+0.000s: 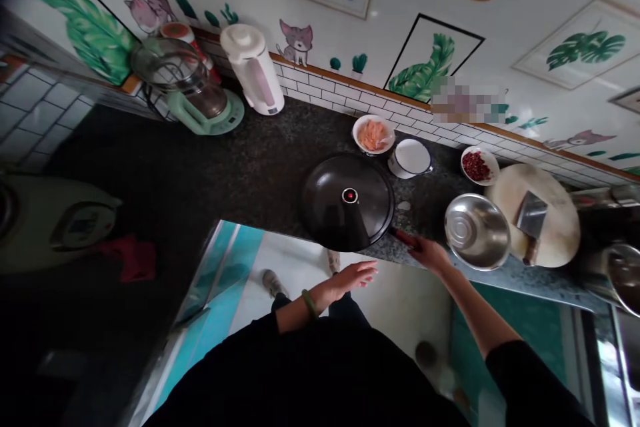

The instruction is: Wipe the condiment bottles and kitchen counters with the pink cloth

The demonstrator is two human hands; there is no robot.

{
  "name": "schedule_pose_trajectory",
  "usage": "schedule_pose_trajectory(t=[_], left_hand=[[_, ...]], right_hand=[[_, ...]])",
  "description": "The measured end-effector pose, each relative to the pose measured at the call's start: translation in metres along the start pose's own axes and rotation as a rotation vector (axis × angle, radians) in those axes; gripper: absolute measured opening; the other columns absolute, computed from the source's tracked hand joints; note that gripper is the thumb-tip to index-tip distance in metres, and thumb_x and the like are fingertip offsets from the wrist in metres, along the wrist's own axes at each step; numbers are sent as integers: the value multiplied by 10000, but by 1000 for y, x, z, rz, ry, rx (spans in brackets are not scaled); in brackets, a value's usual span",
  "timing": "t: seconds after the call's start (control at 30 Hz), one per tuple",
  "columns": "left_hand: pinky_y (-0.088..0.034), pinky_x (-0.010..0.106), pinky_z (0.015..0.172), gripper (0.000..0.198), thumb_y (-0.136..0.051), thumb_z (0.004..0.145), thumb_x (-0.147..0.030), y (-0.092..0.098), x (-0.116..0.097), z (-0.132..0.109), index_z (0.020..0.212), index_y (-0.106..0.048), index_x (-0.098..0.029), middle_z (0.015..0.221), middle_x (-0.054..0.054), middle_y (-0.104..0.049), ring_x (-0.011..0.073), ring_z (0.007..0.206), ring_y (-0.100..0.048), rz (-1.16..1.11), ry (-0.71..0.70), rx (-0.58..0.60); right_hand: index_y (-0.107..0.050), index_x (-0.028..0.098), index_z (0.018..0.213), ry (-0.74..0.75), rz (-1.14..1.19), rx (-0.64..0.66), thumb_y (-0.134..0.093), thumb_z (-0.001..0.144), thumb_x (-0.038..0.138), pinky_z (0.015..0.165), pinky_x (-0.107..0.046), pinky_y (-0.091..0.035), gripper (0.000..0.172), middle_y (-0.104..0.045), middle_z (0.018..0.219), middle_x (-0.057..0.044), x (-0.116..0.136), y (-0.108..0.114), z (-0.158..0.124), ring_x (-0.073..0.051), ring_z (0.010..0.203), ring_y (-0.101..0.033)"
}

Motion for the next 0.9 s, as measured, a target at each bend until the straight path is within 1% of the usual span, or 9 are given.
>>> schedule_pose_trajectory(t=[0.1, 0.17, 0.3, 0.37, 0.47, 0.57, 0.7, 0.8, 0.9], left_hand=[[-454, 508, 1108, 630, -889, 754, -523, -11, 12, 22, 1304, -749, -249, 1441, 184, -667, 381, 1285, -649, -131, -6, -96], [-451, 499, 1124, 541, -921, 734, -465, -13, 15, 32, 1201, -776, -233, 1368, 175, -696, 365, 1295, -639, -309, -73, -157], [-463, 463, 1151, 355, -910, 765, -395, -13, 11, 43, 1011, -785, -172, 1208, 142, -748, 287, 1210, -670, -637, -232, -215], [-467, 443, 1148, 326, -920, 751, -315, -11, 10, 45, 990, -784, -140, 1132, 139, -763, 256, 1122, -697, -763, -224, -253], [-474, 417, 1120, 243, -909, 743, -189, -7, 9, 46, 930, -778, -109, 1003, 120, -760, 220, 991, -713, -817, -186, -287], [-477, 417, 1096, 146, -873, 803, -174, -4, 6, 44, 879, -759, -122, 955, 103, -744, 208, 936, -712, -809, -193, -279], [-485, 390, 1077, 79, -811, 879, -173, 3, -3, 33, 867, -748, -127, 954, 101, -736, 202, 944, -714, -841, -223, -284], [-497, 365, 1067, 53, -777, 906, -163, 12, -14, 12, 903, -753, -116, 972, 100, -737, 196, 969, -716, -872, -287, -301], [-497, 369, 1087, 98, -774, 922, -197, 21, -27, -21, 968, -761, -111, 998, 101, -743, 198, 996, -719, -871, -401, -314]], right_hand=[[-725, 197, 1018, 148, 133, 131, -702, 854, 414, 705, -297, -444, 273, -752, 871, -44, 3, -24, -22, -214, 774, -672], [-702, 191, 1074, 207, 333, 204, -701, 825, 437, 730, -297, -476, 350, -744, 902, -34, 13, -43, -43, -206, 795, -668], [-600, 183, 1266, 107, 749, 376, -710, 776, 495, 595, -290, -497, 592, -705, 872, -12, 46, -84, -80, -189, 656, -650], [-573, 184, 1301, 38, 819, 378, -722, 757, 502, 549, -286, -482, 647, -687, 822, 2, 60, -99, -90, -178, 584, -620], [-617, 185, 1212, 5, 778, 226, -687, 771, 501, 580, -292, -483, 547, -677, 784, -5, 73, -109, -96, -180, 602, -608], [-648, 190, 1137, 59, 723, 112, -647, 795, 527, 650, -308, -500, 480, -687, 797, -20, 80, -108, -96, -202, 675, -631], [-679, 198, 1087, 169, 664, 72, -632, 802, 526, 715, -319, -508, 436, -714, 816, -26, 90, -91, -88, -224, 737, -661], [-692, 192, 1139, 253, 633, 106, -627, 811, 528, 742, -328, -518, 474, -748, 881, -48, 108, -69, -84, -240, 779, -688], [-713, 200, 1134, 348, 584, 149, -623, 818, 531, 762, -334, -525, 467, -775, 960, -75, 135, -42, -86, -256, 835, -719]])
Point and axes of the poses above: each hand's wrist, its own z-axis towards the middle knuckle, its own y-axis out of the back of the hand, x = y × z, the point moved 3 cm from there along z, towards the middle knuckle
